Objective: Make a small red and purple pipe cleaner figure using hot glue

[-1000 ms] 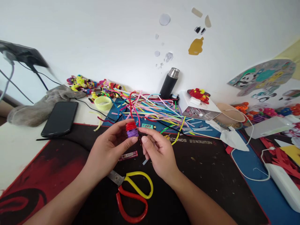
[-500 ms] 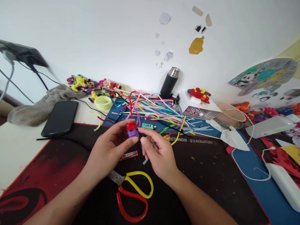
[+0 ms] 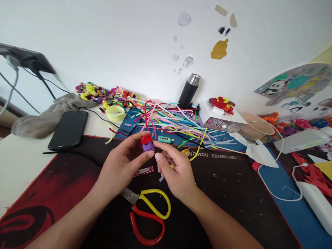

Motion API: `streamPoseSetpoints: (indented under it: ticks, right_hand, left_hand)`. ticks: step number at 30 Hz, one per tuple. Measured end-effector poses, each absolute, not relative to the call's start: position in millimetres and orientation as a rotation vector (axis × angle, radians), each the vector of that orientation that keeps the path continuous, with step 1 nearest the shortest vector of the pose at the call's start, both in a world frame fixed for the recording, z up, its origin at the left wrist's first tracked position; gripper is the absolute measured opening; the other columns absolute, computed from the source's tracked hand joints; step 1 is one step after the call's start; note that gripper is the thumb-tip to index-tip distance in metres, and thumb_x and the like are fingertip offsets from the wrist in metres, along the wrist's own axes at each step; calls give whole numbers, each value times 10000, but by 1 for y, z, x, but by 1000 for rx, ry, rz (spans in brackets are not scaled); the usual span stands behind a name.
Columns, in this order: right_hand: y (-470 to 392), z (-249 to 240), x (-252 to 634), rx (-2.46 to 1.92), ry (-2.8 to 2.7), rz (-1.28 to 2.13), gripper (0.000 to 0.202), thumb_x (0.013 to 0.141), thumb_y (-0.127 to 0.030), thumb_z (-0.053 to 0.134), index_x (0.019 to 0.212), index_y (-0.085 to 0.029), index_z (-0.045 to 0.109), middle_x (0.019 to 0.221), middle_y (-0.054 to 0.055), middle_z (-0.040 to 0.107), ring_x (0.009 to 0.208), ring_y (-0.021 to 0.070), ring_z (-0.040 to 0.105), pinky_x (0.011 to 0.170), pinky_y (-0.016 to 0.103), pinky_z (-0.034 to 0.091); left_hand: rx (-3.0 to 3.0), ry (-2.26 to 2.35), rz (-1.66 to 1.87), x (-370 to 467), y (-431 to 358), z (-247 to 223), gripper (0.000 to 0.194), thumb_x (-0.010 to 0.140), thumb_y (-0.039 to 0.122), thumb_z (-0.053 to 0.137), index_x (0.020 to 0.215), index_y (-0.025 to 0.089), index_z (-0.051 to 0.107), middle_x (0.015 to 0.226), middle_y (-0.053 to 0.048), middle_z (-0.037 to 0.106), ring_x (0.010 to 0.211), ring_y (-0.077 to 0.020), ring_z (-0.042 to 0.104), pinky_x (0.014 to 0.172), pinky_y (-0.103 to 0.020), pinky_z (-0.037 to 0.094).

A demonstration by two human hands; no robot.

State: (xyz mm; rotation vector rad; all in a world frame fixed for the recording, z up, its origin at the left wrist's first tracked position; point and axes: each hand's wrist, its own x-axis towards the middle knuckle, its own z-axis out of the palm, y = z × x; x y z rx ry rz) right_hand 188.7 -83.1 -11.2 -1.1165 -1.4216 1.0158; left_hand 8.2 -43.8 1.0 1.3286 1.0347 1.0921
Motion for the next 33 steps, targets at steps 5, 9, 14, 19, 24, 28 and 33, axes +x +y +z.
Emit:
streamPoseSetpoints:
  ticks: [5, 9, 14, 19, 24, 28, 33]
  right_hand:
    - [-84, -14, 188, -1143, -1463, 958, 381, 1117, -379, 622, 1431, -203, 747, 723, -37, 577, 603, 138, 582, 564, 274, 475]
    - [-84, -15, 187, -1151, -1490, 925, 381, 1117, -362, 621, 1444, -205, 738, 731, -37, 582, 616, 141, 591, 597, 286, 490]
    - [-84, -11, 188, -1161, -1461, 978, 395, 1115, -366, 622, 1452, -195, 735, 735, -33, 589, 604, 138, 577, 572, 280, 476]
    - [-83, -7, 190, -1135, -1396, 1052, 406, 1113, -395, 626, 1458, -207, 728, 733, -40, 585, 562, 123, 540, 524, 266, 444]
    - [-85, -9, 189, -1125, -1438, 939, 386, 1109, -355, 628, 1443, -199, 742, 746, -30, 588, 611, 137, 567, 576, 281, 467]
    - [-86, -10, 187, -1120, -1514, 864, 373, 1105, -327, 630, 1439, -214, 751, 769, -21, 623, 628, 140, 579, 610, 288, 486]
    - [-86, -10, 187, -1144, -1535, 850, 377, 1108, -339, 625, 1450, -239, 749, 775, -14, 642, 631, 150, 587, 611, 292, 496]
  left_hand:
    - [1330, 1025, 1087, 7, -43, -1, 669, 865, 552, 922, 1423, 233, 735, 1368, -117, 839, 1259, -356, 794, 1127, -506, 639]
    - [1332, 1031, 1088, 7, -43, -3, 659, 875, 552, 915, 1422, 232, 737, 1378, -119, 833, 1268, -357, 788, 1143, -513, 629]
    - [1279, 1009, 1080, 7, -42, -1, 663, 855, 547, 937, 1404, 233, 740, 1368, -121, 836, 1278, -363, 784, 1149, -516, 624]
    - [1216, 950, 1077, 8, -40, 0, 644, 838, 502, 962, 1371, 219, 739, 1332, -130, 848, 1257, -360, 792, 1125, -510, 640]
    - [1226, 951, 1086, 8, -39, 0, 633, 845, 495, 958, 1370, 218, 738, 1352, -137, 838, 1283, -369, 780, 1137, -526, 631]
    - [1225, 954, 1087, 8, -39, -2, 632, 847, 499, 957, 1372, 222, 740, 1372, -135, 830, 1300, -366, 773, 1141, -508, 631]
    - [1236, 956, 1077, 8, -39, -2, 630, 860, 501, 947, 1385, 226, 731, 1383, -130, 828, 1296, -361, 775, 1132, -499, 639]
